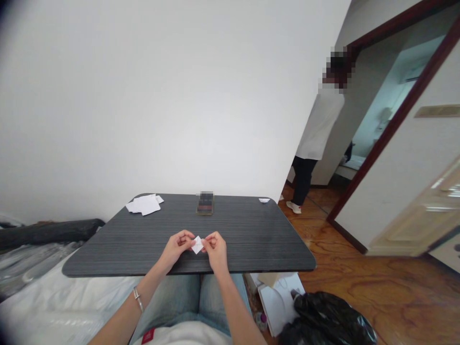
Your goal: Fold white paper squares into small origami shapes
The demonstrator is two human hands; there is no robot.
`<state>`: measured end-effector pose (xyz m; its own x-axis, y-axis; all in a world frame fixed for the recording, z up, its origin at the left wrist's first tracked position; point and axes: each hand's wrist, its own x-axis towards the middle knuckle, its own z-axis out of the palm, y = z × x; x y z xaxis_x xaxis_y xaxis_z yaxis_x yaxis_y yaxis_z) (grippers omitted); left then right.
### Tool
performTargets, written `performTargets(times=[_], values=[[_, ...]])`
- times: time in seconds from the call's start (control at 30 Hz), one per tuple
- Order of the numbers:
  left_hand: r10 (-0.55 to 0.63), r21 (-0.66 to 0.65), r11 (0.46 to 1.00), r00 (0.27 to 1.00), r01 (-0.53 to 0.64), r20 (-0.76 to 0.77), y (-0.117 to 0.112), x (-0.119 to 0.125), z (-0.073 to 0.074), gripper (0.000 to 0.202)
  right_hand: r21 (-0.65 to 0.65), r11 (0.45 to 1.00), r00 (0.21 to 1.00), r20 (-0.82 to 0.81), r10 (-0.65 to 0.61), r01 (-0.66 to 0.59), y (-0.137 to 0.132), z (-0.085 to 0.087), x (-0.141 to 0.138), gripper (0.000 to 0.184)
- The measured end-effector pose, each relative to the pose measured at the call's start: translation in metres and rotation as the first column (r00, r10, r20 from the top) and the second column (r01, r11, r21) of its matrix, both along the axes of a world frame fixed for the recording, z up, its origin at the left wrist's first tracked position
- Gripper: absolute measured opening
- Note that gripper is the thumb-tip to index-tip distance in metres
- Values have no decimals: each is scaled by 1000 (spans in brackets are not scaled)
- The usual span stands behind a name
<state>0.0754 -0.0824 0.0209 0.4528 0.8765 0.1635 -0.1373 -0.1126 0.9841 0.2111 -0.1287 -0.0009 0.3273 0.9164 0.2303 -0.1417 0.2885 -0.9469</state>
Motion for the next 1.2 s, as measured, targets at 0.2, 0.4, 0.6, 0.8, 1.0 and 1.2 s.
performTargets(times=[0.2,0.4,0.6,0.8,1.0,1.2], values=[[62,0,998,998,-62,18,2,-1,-1,19,-50,996,998,1,68,-68,-1,5,0,26],[30,-12,999,999,-30,17,1,-1,0,20,-66,996,987,149,65,-56,-2,5,-2,27],[44,-100,994,998,-40,40,-1,-1,2,27,-47,999,986,167,12,-4,-4,4,-1,28],[-104,-1,995,988,104,-116,-3,2,3,28,-45,999,988,156,20,-13,-6,6,-3,28],[-121,35,991,985,126,-125,-3,3,2,28,-45,997,985,157,66,-60,-7,9,-4,27],[-47,68,996,994,54,-94,-2,0,2,28,-26,996,985,151,88,-85,-6,8,-4,29]])
